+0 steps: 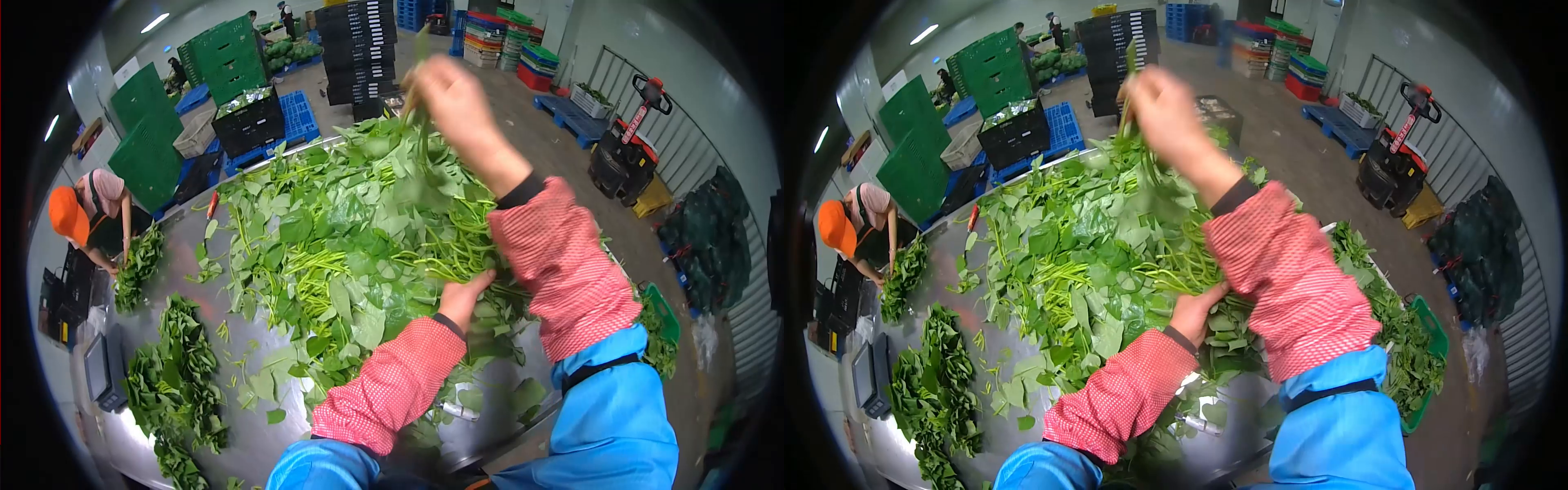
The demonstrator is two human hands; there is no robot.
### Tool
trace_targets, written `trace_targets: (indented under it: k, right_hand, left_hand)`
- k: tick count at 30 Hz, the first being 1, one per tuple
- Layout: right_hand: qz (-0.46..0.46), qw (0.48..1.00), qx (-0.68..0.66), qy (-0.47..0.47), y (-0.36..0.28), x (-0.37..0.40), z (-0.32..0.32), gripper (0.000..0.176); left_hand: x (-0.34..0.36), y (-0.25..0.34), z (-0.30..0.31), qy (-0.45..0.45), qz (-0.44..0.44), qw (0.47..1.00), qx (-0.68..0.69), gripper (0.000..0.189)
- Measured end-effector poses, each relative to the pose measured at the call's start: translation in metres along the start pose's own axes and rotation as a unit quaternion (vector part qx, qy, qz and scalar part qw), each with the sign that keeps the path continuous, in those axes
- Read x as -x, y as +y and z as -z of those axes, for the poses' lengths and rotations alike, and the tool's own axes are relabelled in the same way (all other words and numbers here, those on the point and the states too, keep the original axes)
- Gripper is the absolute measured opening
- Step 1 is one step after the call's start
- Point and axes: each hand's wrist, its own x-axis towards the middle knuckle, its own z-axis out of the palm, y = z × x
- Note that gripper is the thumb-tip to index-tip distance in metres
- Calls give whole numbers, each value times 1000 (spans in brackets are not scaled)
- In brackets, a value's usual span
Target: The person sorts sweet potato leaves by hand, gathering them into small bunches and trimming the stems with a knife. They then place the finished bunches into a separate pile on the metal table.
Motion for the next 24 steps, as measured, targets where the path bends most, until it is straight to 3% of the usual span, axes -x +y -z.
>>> trace_targets:
  k: [2,3,4,5,8,9,10,11,12,14,15,17,18,19,20,21,22,24]
  right_hand:
    - [103,994,13,26,-57,-3,24,20]
    - [164,962,214,42,-74,3,41,20]
    - [224,917,326,43,-78,14,49,18]
    - [228,874,428,-12,-75,28,59,16]
    - [127,800,562,-167,-22,89,81,17]
    - [59,803,551,-217,-3,108,87,20]
    - [-28,839,487,-241,2,120,84,31]
    - [-197,847,409,-277,4,131,86,43]
    - [-289,837,364,-288,-7,138,79,63]
    - [-148,870,385,-272,0,167,77,85]
    - [-179,876,353,-277,1,167,80,101]
    - [-130,841,419,-318,-37,167,69,101]
    - [-108,822,450,-331,-42,167,68,100]
    - [-108,839,454,-280,-38,169,69,95]
    - [-107,853,457,-228,-27,170,69,91]
    - [-106,865,458,-176,-17,171,70,86]
    - [-151,893,401,-141,-11,169,75,80]
    - [-235,928,280,-70,-1,162,100,68]
  left_hand:
    - [3,4,-3,10,-34,999,-21,39]
    - [3,5,-3,12,-30,999,-25,40]
    - [3,7,-2,14,-26,999,-30,41]
    - [4,7,-2,15,-21,999,-35,42]
    - [2,3,-6,15,-68,996,-51,43]
    - [3,2,-8,16,-71,995,-64,43]
    - [5,3,-11,18,-74,994,-77,43]
    - [7,4,-13,21,-78,993,-89,43]
    - [8,7,-17,34,-103,987,-116,42]
    - [10,6,-26,62,-149,973,-166,41]
    - [9,4,-27,70,-140,970,-188,35]
    - [-34,-36,-22,12,-211,977,-30,26]
    - [-32,-35,-29,-22,-193,976,101,29]
    - [-26,-28,-38,-52,-169,957,230,33]
    - [-20,-20,-42,-74,-146,965,205,41]
    - [1,-6,-49,-22,-226,962,-151,65]
    - [22,9,-56,77,-280,830,-477,91]
    - [36,15,-53,66,-252,823,-505,106]
